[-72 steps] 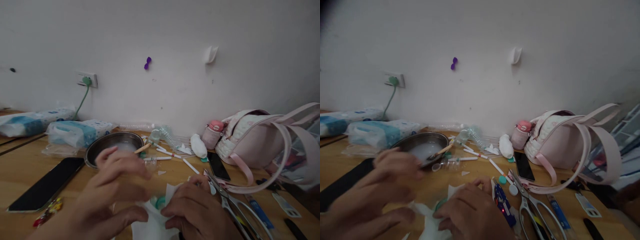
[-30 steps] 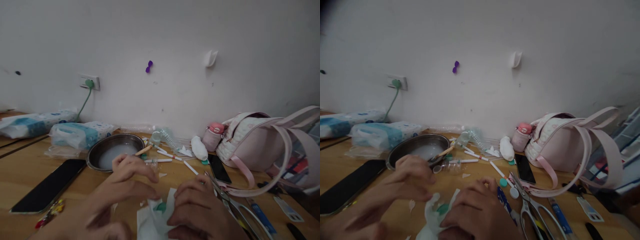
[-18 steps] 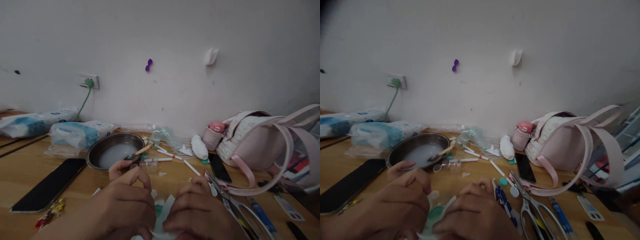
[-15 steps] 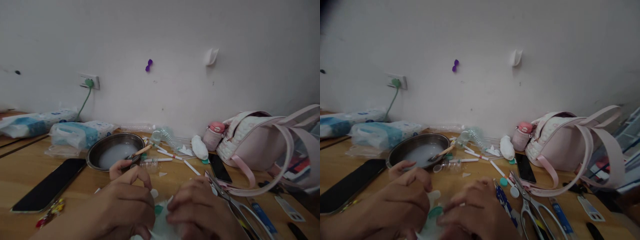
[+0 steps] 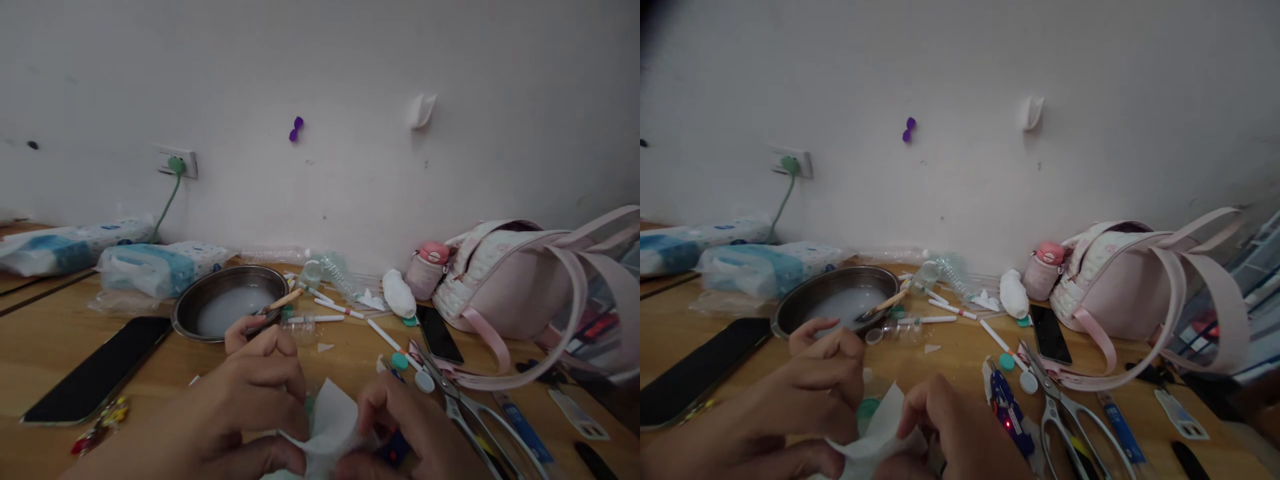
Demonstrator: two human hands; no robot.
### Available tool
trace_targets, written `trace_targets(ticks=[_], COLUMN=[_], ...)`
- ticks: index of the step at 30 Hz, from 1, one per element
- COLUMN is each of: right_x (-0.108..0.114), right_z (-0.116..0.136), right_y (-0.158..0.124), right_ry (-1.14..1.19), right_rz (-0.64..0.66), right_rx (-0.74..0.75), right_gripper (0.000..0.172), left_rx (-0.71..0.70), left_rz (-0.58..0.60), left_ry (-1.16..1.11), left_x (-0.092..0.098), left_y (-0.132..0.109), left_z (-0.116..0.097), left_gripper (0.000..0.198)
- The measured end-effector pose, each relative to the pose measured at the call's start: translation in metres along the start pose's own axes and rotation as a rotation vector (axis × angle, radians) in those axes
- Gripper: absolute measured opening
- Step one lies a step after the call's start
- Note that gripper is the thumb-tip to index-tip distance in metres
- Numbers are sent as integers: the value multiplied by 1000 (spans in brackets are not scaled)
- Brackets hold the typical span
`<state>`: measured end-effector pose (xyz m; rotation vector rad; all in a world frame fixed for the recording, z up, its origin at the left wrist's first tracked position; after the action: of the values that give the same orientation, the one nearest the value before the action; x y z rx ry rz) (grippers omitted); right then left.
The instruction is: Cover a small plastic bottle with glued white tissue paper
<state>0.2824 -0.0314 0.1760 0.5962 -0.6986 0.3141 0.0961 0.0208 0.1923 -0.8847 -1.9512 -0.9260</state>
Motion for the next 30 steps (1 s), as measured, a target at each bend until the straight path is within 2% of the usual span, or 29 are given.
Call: trace_targets(ticks=[2,5,7,10,13,15,20,22,26,30], right_x=[2,1,0,1,5,8,18,19,12,8], right_z=[5,14,17,15,13,10,4,13,32,24], right_y=[6,12,14,14,13,12,7,7,10,15], right_ry=[-146,-337,-431,-466,-493,-518,-524,-522,-606,-482], right_rz=[-80,-164,-174,-158,-211,-272,-423,-392,-247,-159], right_rx=[137,353,400,352,337,335,202,281,515,468], right_gripper=[23,8,12,15,16,19,18,15,5,24], left_rx=[16,52,64,50,27,13,13,13,-4,-21], left_rz=[-12,14,-7,-102,-155,-166,-149,-154,-150,-116], left_ry=[-6,4,40,109,130,128,136,136,102,62], left_x=[2,2,0,-3,-6,-5,-2,-2,-5,-5], left_y=[1,1,0,0,2,4,7,7,3,3], left_z=[0,-2,-4,-5,-6,-6,-6,-6,-7,-9], left_gripper=[8,4,11,20,25,23,18,16,13,12])
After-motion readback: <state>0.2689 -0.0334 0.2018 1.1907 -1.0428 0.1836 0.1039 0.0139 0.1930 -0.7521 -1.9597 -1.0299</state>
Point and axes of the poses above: each hand's wrist, its own y-axis towards the middle knuckle, its own x-axis out of the back of the hand, z = x × y, the point moved 4 cm from there along y, towards the middle knuckle, and after that the axes turned 10 degrees about x, right-handed, at the moved point
